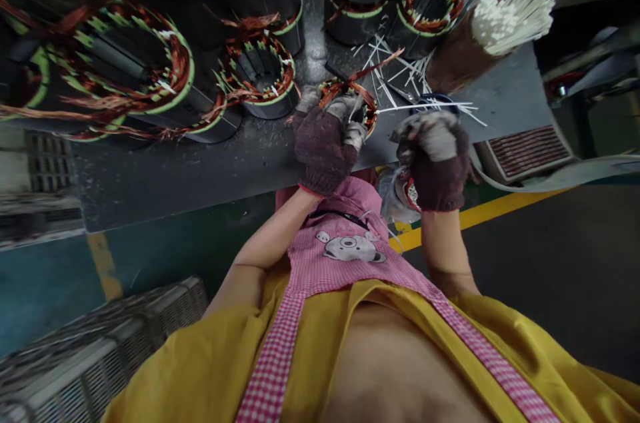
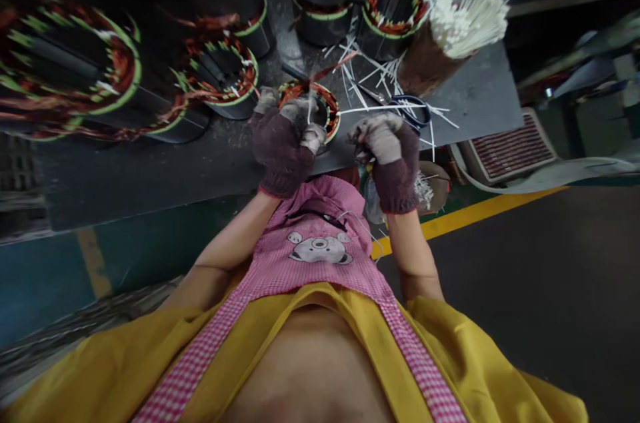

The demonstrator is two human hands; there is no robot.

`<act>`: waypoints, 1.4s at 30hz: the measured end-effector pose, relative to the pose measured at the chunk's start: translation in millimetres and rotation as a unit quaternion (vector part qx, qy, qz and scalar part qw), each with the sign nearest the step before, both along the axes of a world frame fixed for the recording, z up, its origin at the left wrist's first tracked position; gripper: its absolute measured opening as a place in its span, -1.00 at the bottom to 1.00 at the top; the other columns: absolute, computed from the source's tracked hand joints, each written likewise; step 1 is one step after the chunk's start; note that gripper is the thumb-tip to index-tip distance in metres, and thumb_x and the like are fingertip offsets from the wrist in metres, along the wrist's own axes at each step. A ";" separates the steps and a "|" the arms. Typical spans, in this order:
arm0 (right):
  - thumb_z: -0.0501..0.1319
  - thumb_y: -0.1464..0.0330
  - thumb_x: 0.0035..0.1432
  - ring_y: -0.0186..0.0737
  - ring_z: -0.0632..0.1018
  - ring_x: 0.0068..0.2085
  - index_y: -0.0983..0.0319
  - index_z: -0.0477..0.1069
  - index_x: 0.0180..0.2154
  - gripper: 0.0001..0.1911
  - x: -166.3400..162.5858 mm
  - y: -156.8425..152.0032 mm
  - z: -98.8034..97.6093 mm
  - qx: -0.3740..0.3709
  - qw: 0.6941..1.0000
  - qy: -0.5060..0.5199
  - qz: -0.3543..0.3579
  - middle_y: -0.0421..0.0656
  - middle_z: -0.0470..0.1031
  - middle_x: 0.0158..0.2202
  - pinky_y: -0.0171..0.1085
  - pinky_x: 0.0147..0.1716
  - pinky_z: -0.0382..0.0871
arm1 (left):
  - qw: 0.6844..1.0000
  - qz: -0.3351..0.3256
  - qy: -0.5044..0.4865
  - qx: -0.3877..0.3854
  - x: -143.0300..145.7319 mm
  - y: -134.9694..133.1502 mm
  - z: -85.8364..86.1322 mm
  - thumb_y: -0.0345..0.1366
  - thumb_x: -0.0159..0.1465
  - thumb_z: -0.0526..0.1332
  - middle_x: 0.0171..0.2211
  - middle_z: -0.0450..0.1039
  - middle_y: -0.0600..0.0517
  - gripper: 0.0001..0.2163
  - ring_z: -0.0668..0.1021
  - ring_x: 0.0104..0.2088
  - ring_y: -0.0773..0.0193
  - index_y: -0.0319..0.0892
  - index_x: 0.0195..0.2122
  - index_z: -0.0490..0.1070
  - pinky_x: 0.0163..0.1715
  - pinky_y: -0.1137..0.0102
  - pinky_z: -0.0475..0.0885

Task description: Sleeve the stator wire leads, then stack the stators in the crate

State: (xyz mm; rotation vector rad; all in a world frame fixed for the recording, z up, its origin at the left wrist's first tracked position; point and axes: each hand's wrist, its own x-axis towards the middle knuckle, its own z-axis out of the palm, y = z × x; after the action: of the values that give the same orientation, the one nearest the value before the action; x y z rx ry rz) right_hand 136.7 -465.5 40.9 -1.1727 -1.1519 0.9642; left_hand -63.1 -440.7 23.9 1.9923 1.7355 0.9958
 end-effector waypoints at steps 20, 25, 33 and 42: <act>0.37 -0.08 0.36 -0.10 0.64 -0.24 0.10 0.63 -0.21 -0.61 17.8 5.6 -57.2 -0.081 0.994 -0.071 -0.008 -0.17 0.66 -0.28 -0.10 -0.15 0.63 | 0.990 0.000 0.138 0.014 41.5 26.3 16.1 -0.20 0.48 0.27 -0.06 0.65 -0.29 -0.80 0.64 0.10 -0.30 -0.20 -0.04 0.58 0.24 -0.21 0.47; 0.29 0.02 0.46 -0.05 0.68 -0.06 0.11 0.61 -0.08 -0.68 70.6 58.2 -51.3 0.049 0.962 -0.159 -0.218 -0.10 0.68 -0.12 0.01 0.07 0.64 | 0.988 -0.082 0.106 0.083 -4.3 11.5 30.4 -0.13 0.46 0.34 0.10 0.67 -0.29 -0.63 0.63 0.24 -0.27 -0.22 0.20 0.55 0.30 -0.15 0.55; 0.35 0.27 0.43 0.05 0.63 0.20 0.22 0.65 -0.06 -0.82 109.0 134.9 -42.5 0.064 0.877 -0.356 -0.315 0.04 0.74 0.06 0.18 0.42 0.45 | 0.931 -0.261 0.230 0.109 -71.1 12.4 26.8 -0.13 0.48 0.31 0.12 0.71 -0.19 -0.79 0.67 0.24 -0.20 -0.10 0.00 0.65 0.46 -0.25 0.37; 0.21 0.06 0.54 0.01 0.70 0.07 0.15 0.64 0.01 -0.64 128.3 135.7 -77.3 0.102 0.911 -0.214 -0.337 -0.07 0.71 -0.01 0.18 0.24 0.60 | 0.941 -0.236 0.235 0.057 -45.3 -0.7 37.6 -0.09 0.47 0.28 -0.06 0.73 -0.15 -0.72 0.65 0.20 -0.31 -0.01 0.07 0.72 0.38 -0.32 0.41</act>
State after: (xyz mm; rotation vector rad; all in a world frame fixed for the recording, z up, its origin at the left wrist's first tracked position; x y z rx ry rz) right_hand 264.9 -329.9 -36.5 -1.5052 -1.0282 0.0527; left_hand -108.4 -441.4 61.5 2.7125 1.2926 0.4907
